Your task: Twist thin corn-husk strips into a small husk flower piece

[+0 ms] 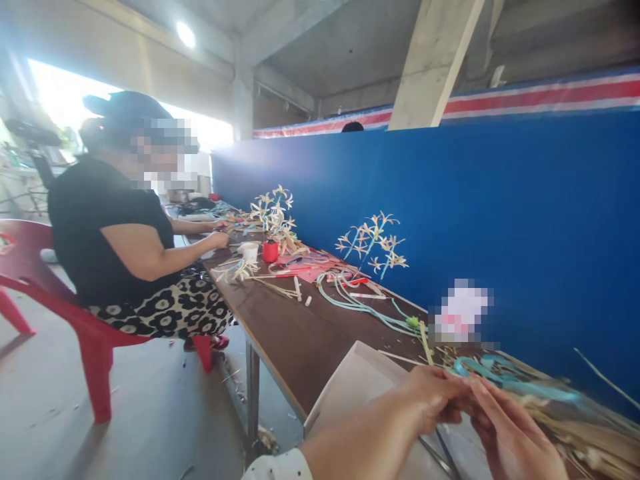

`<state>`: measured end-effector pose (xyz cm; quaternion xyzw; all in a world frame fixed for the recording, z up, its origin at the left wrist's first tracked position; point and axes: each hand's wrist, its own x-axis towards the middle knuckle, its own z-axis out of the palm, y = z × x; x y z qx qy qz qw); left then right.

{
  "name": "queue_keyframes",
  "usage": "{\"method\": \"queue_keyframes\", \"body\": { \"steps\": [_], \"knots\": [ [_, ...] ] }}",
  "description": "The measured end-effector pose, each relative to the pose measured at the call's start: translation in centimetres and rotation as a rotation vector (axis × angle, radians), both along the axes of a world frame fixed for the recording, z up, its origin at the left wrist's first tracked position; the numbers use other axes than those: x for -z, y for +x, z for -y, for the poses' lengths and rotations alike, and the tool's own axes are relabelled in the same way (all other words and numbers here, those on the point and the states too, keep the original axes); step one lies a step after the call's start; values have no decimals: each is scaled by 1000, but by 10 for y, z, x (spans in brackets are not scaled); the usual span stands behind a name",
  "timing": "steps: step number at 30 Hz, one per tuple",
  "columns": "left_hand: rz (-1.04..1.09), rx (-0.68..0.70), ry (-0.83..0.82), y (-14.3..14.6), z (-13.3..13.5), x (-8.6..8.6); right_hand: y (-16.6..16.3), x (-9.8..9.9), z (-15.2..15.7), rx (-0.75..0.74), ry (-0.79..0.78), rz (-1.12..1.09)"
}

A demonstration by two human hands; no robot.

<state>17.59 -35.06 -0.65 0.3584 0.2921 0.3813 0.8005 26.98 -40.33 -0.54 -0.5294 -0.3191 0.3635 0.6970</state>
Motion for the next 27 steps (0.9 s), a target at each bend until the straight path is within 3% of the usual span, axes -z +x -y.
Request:
{"method": "queue_keyframes", "body": {
  "steps": [10, 20, 27],
  "knots": [
    [-37, -13, 91, 0, 0, 3, 4, 3, -2, -19, 44, 16],
    [30, 36, 14, -2, 3, -2, -1, 2, 1, -62, 95, -60],
    [146, 129, -154, -3, 7, -7, -5, 3, 2, -39, 161, 13]
  ]
}}
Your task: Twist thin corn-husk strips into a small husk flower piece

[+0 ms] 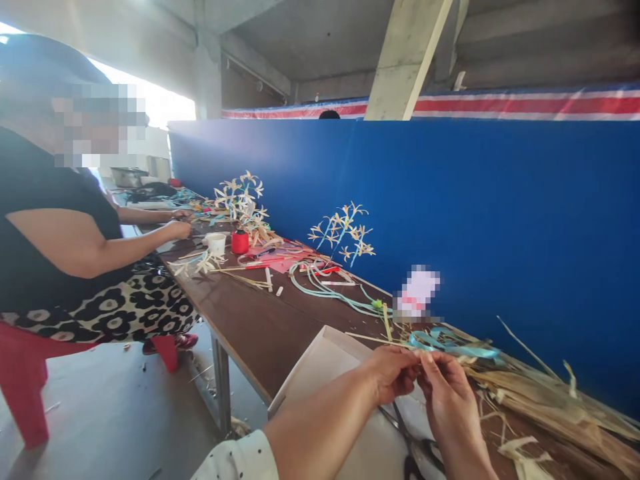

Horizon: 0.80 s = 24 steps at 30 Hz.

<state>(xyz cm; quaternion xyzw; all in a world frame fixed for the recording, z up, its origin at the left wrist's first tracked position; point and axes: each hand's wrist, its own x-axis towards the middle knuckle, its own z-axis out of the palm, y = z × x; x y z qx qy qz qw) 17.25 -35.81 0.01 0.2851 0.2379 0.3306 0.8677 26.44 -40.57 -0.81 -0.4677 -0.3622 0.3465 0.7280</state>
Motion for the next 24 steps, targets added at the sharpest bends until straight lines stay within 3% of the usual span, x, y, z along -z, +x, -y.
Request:
{"method": "queue_keyframes", "body": {
  "steps": [9, 17, 24],
  "knots": [
    [91, 1, -80, -5, -5, -4, -9, -4, 1, -63, -48, 20],
    [-29, -63, 115, -7, 0, -6, -3, -4, 1, 21, -23, -116],
    [-137, -126, 247, -3, -1, 1, -4, -12, 4, -70, -2, -140]
  ]
}}
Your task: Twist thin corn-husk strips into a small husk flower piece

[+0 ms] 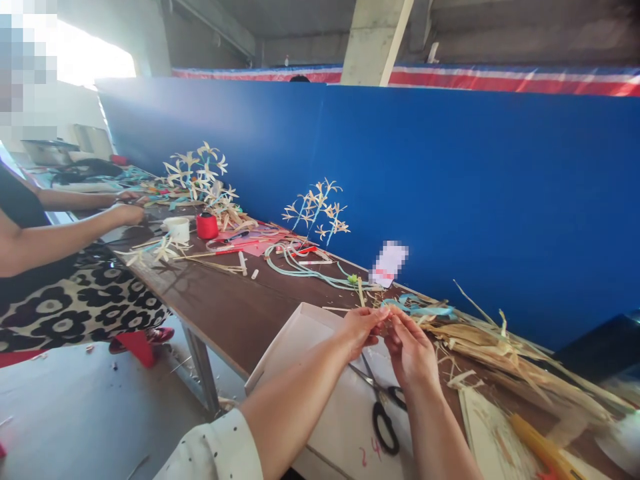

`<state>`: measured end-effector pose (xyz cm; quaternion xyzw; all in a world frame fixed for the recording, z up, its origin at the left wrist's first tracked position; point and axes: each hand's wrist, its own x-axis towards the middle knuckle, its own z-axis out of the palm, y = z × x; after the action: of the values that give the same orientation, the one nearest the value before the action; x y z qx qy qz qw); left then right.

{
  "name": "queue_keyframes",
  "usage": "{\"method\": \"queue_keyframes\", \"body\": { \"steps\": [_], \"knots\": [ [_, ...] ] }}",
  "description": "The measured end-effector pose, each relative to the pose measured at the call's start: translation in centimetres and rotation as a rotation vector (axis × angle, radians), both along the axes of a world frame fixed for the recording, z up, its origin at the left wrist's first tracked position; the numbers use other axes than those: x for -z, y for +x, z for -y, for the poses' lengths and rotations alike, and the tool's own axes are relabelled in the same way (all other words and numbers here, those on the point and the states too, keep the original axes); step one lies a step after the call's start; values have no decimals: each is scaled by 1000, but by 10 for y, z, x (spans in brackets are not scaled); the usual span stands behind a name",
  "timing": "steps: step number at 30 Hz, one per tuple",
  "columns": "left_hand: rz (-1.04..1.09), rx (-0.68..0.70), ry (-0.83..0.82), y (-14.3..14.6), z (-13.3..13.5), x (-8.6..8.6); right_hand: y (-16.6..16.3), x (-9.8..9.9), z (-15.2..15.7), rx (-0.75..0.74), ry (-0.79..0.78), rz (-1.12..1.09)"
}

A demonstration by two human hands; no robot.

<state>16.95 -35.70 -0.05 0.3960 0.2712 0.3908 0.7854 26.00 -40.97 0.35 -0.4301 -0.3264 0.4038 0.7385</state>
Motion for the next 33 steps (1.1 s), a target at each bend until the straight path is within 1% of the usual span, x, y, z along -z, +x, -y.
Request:
{"method": "queue_keyframes", "body": {
  "steps": [4, 11, 18, 25, 29, 33],
  "knots": [
    [-46, -27, 32, 0, 0, 0, -2, -3, 2, -28, 3, 30],
    [-77, -61, 59, 1, 0, 1, -2, -3, 1, 3, -24, 39],
    [53, -126, 114, 1, -1, -3, 0, -4, 0, 15, -74, -81],
    [111, -136, 211, -2, 3, -8, 0, -4, 2, 42, -138, -92],
    [44, -130, 267, -2, 4, -8, 5, 0, 2, 62, -188, -83],
    [-76, -159, 248, 2, 2, -4, 11, 6, -1, 57, -231, -36]
  ]
}}
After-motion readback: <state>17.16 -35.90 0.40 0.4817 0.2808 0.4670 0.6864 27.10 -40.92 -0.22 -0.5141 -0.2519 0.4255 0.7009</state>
